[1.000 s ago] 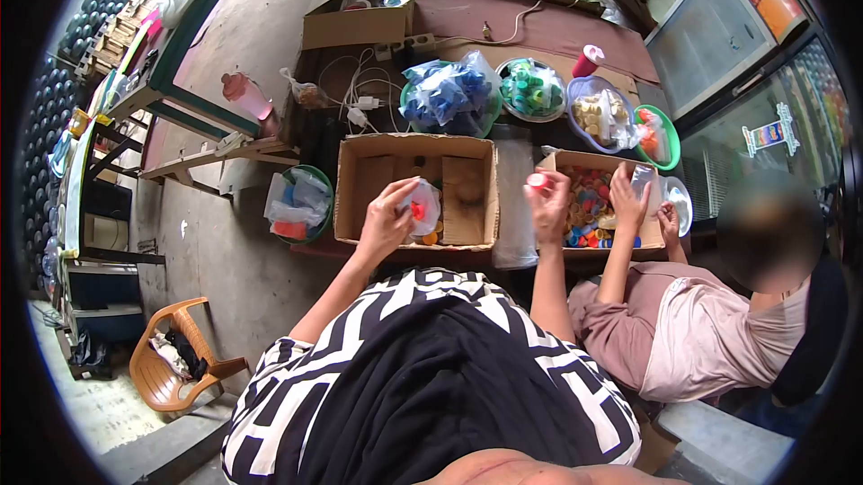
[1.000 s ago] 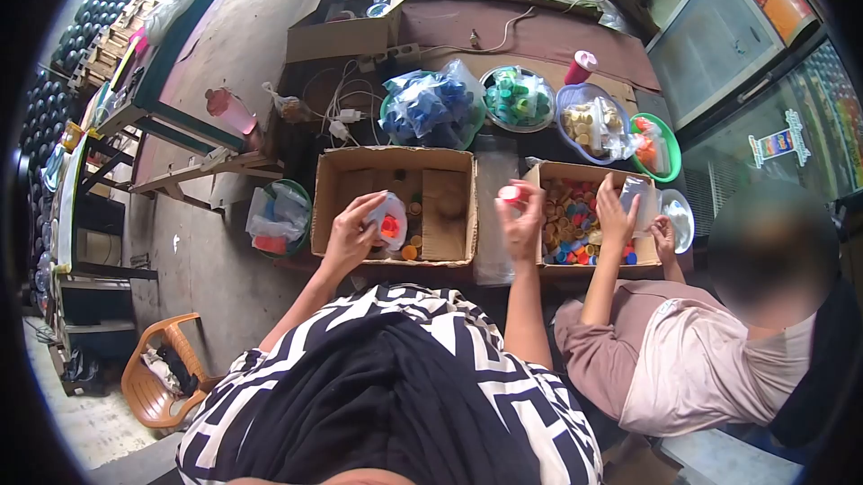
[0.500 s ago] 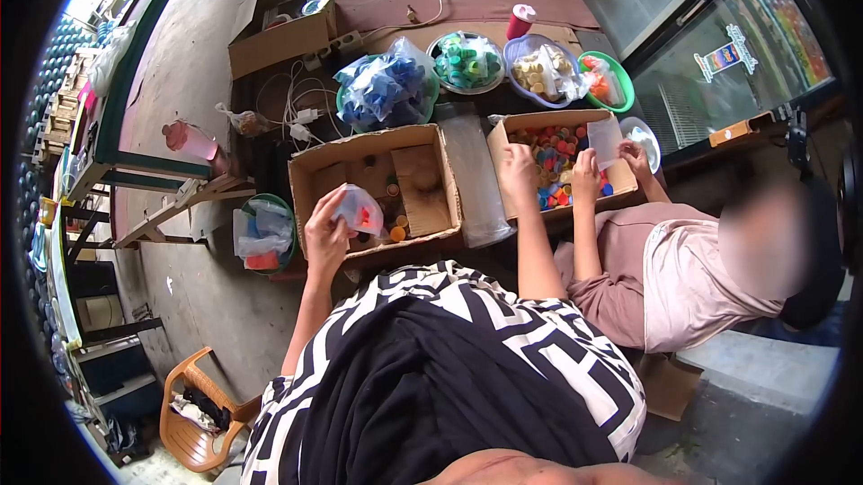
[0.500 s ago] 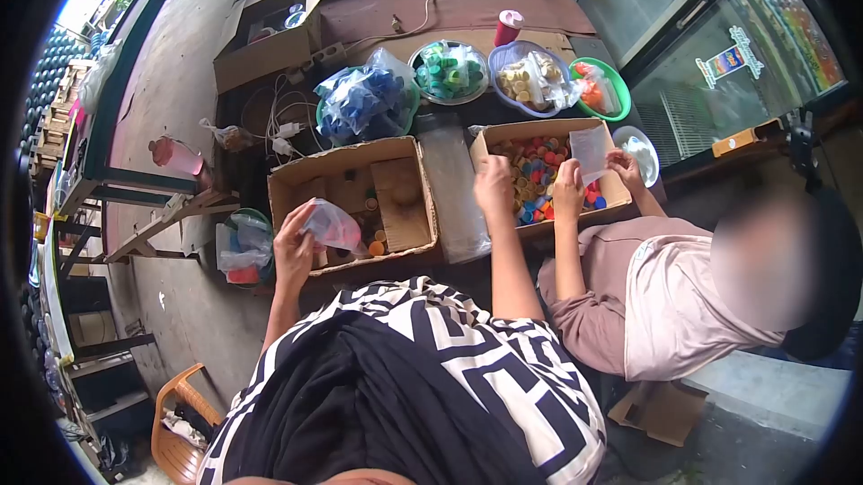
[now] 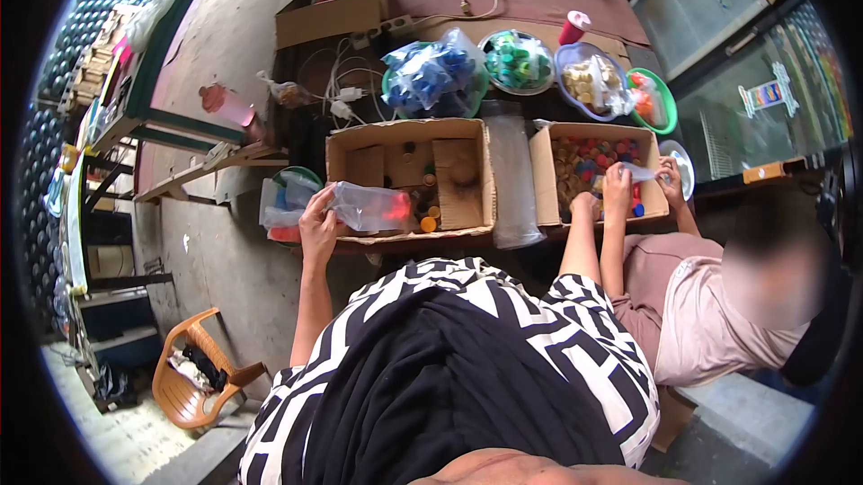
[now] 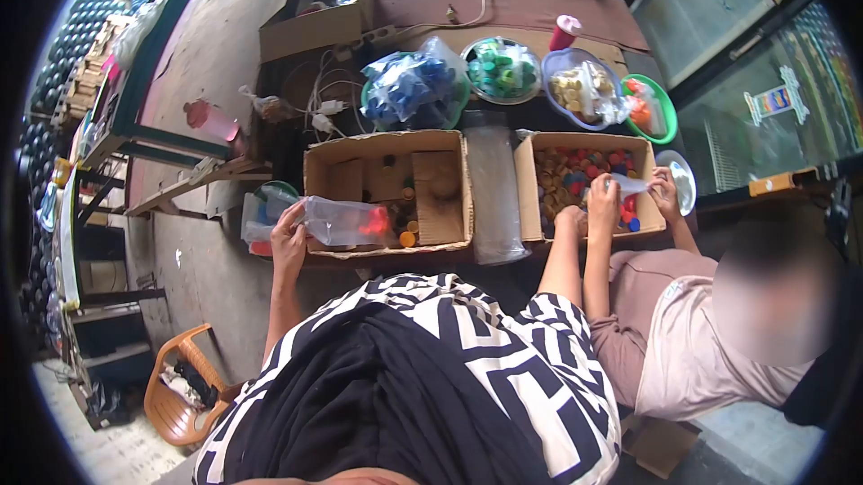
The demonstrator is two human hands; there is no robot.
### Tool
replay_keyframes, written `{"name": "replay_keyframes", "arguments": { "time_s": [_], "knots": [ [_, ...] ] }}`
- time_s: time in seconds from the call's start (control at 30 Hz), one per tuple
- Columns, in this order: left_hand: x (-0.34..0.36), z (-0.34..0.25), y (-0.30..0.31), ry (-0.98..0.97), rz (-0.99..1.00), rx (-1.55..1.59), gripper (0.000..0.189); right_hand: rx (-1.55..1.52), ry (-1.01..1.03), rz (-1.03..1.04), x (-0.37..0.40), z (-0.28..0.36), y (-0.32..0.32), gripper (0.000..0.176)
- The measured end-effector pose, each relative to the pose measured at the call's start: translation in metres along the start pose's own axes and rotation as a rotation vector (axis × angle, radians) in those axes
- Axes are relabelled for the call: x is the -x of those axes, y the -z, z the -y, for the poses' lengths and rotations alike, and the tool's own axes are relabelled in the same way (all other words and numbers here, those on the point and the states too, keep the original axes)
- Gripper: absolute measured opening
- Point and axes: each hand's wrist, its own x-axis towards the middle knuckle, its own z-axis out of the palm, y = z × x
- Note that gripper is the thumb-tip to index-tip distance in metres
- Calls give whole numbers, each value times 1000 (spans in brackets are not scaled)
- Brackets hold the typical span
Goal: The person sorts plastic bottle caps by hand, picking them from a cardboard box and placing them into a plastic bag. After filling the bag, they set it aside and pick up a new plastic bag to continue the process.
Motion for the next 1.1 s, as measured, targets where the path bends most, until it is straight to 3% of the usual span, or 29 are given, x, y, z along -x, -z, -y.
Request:
{"name": "replay_keyframes", "arguments": {
  "time_s": [0.1, 0.17, 0.2, 0.23, 0.27, 0.4, 0.47, 0.73, 0.83, 0.9, 0.93, 0.97, 1.0, 1.03, 1.1],
  "knots": [
    [1, 13, 9, 18, -24, -8, 45, 284, 57, -97, -6, -13, 1, 40],
    [3, 16, 13, 108, -27, 20, 44, 1004, 79, -350, -5, -33, -4, 41],
    [4, 15, 14, 113, -28, 22, 44, 1410, -4, -524, -5, -41, 0, 41],
    [6, 12, 15, 101, -36, 4, 43, 1692, -119, -700, -6, -52, 4, 42],
    [7, 10, 15, 89, -42, -14, 42, 1790, -199, -819, -8, -58, 8, 42],
    [10, 17, 17, 176, -38, 48, 40, 1856, -346, -1085, -3, -57, 37, 45],
    [8, 27, 18, 155, -32, 93, 41, 1894, -370, -1069, -24, -56, 21, 55],
    [-14, 47, 25, 90, 9, 36, 43, 1946, -296, -1219, -21, -54, 22, 48],
    [-20, 48, 29, 19, 124, -110, 44, 1935, -254, -1158, -16, -49, 13, 47],
    [-19, 23, 25, 109, 158, 24, 44, 1812, -99, -929, -7, -41, 5, 46],
    [-21, 23, 24, 94, 156, 5, 44, 1537, 61, -745, -5, -33, 5, 45],
    [-23, 25, 25, 62, 171, -34, 44, 798, 235, -443, -2, -23, 5, 45],
    [-24, 26, 25, 32, 173, -58, 45, 281, 224, -208, 1, -16, 2, 44],
    [-24, 27, 26, 3, 170, -83, 45, 81, 147, -80, 6, -9, 2, 44],
    [-27, 39, 27, -61, 172, -91, 46, 0, 74, 7, 9, 2, 3, 43]
  ]
}}
